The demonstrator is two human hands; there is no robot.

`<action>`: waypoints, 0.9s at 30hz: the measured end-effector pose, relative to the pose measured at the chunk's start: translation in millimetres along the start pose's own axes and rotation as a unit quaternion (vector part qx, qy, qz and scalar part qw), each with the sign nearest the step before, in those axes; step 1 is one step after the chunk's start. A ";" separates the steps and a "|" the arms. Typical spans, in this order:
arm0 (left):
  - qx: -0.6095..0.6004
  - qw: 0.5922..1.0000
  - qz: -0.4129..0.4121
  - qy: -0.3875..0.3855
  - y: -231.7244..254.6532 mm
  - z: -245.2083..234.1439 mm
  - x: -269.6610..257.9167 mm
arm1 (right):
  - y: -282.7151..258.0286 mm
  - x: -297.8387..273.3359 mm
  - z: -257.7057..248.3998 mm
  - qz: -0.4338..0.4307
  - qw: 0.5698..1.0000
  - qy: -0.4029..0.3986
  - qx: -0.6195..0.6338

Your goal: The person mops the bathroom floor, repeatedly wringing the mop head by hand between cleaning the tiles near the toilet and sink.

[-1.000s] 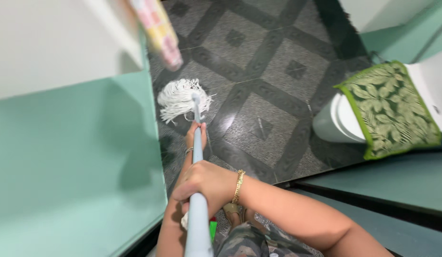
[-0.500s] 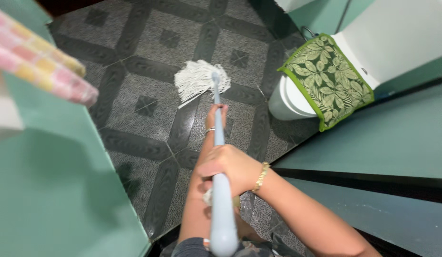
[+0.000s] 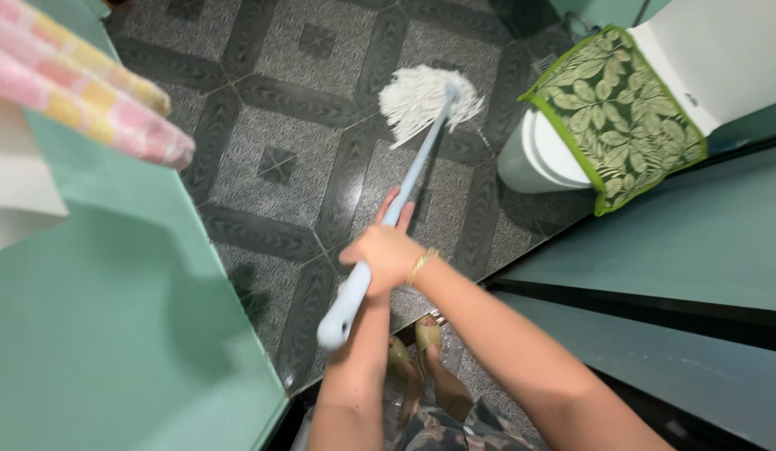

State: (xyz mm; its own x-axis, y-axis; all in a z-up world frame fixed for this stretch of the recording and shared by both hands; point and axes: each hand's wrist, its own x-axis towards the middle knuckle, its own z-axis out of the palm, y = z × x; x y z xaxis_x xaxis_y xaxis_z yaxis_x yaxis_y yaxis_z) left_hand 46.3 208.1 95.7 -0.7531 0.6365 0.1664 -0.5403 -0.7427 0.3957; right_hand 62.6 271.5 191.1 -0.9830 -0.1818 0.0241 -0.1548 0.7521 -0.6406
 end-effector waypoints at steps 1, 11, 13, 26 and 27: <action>0.063 0.998 0.006 0.013 -2.1 -7.6 8.1 | 8.4 3.1 4.4 -0.003 1.000 -0.002 0.003; 0.085 0.996 0.001 -0.011 -16.4 -5.7 34.0 | -10.0 16.8 -26.9 0.043 0.999 0.021 -0.020; 0.623 0.770 -0.094 0.102 -14.2 20.7 48.1 | -18.0 22.2 -40.3 0.066 0.997 0.034 -0.013; 0.161 0.963 -0.200 0.079 -205.9 -121.3 56.3 | 145.3 -45.8 -50.1 0.233 0.971 0.033 -0.050; 0.514 0.842 -0.166 0.000 -210.6 -132.5 51.6 | 163.1 -49.2 -53.4 0.218 0.973 0.062 -0.045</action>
State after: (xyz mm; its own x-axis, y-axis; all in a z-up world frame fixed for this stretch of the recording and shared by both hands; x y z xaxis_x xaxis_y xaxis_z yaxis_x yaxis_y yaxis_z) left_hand 71.5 369.8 -98.7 -0.6247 0.7735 -0.1074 -0.1105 0.0486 0.9927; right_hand 80.5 437.0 126.5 -0.9606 0.2403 -0.1396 0.2772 0.7936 -0.5417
